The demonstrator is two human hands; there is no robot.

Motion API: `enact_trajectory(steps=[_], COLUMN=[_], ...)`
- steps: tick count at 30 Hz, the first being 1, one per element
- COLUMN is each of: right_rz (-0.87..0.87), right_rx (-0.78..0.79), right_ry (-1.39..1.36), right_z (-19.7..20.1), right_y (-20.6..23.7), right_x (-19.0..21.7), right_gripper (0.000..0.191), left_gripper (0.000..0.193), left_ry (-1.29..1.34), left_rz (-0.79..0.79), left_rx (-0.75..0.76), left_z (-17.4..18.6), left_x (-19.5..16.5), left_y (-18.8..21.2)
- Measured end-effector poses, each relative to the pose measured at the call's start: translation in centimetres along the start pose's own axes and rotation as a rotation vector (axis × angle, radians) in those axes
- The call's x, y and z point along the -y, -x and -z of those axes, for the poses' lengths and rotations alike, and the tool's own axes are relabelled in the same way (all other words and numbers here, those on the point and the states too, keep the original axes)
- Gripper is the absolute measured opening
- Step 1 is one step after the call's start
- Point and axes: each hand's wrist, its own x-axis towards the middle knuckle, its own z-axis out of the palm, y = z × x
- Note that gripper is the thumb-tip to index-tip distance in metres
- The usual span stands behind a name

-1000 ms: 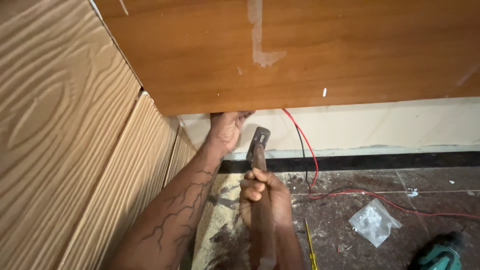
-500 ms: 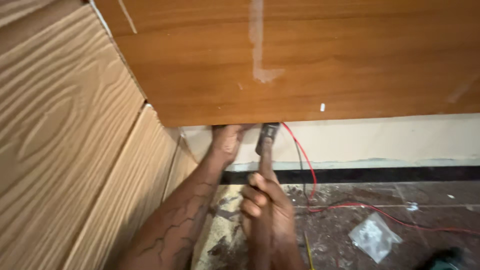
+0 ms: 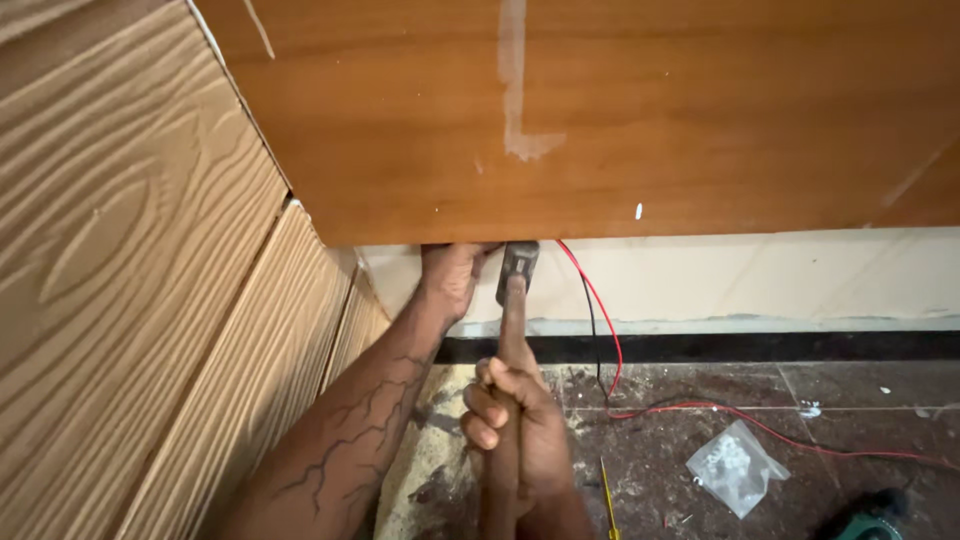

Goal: The person secures red and black electrical wires along the base of a wooden panel using a hammer and nails. They repeatedly position the wires, insert nails, and hammer them into place to fasten the wiring to the wall.

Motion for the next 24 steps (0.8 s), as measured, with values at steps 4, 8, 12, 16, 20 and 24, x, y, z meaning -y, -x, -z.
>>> enact_trajectory(steps=[4, 8, 12, 16, 20, 24], right_rz=[-0.057, -0.007, 0.004, 0.017, -0.059, -0.11], right_rx=[-0.434, -0.309, -0.029, -0.485, -0.37, -0.134], right_ry=[-0.151, -0.156, 0.129, 0.07, -0.056, -0.018], right_z=[0.6, 1.3, 2.2, 2.5, 1.6, 0.6], right_y=[-0.6, -0.9, 0.0, -0.2, -1.2, 0.2], right_x=[-0.1, 1.6, 2.0, 1.3, 2.1, 3.0], right_gripper=[0.044, 0.037, 0.045, 0.025, 0.032, 0.053], left_gripper=[0.022, 0.026, 0.031, 0.025, 0.026, 0.03], left_ry=[-0.026, 0.011, -0.041, -0.059, -0.067, -0.057], left_rz=[-0.023, 0.034, -0.004, 0.001, 0.016, 0.047], left_rx=[0.083, 0.052, -0.008, 0.006, 0.061, 0.089], left_z=[-0.2, -0.1, 0.1, -0.2, -0.5, -0.1], left_x=[-0.1, 0.1, 0.2, 0.0, -0.5, -0.4], left_y=[-0.5, -0.6, -0.6, -0.6, -0.5, -0.4])
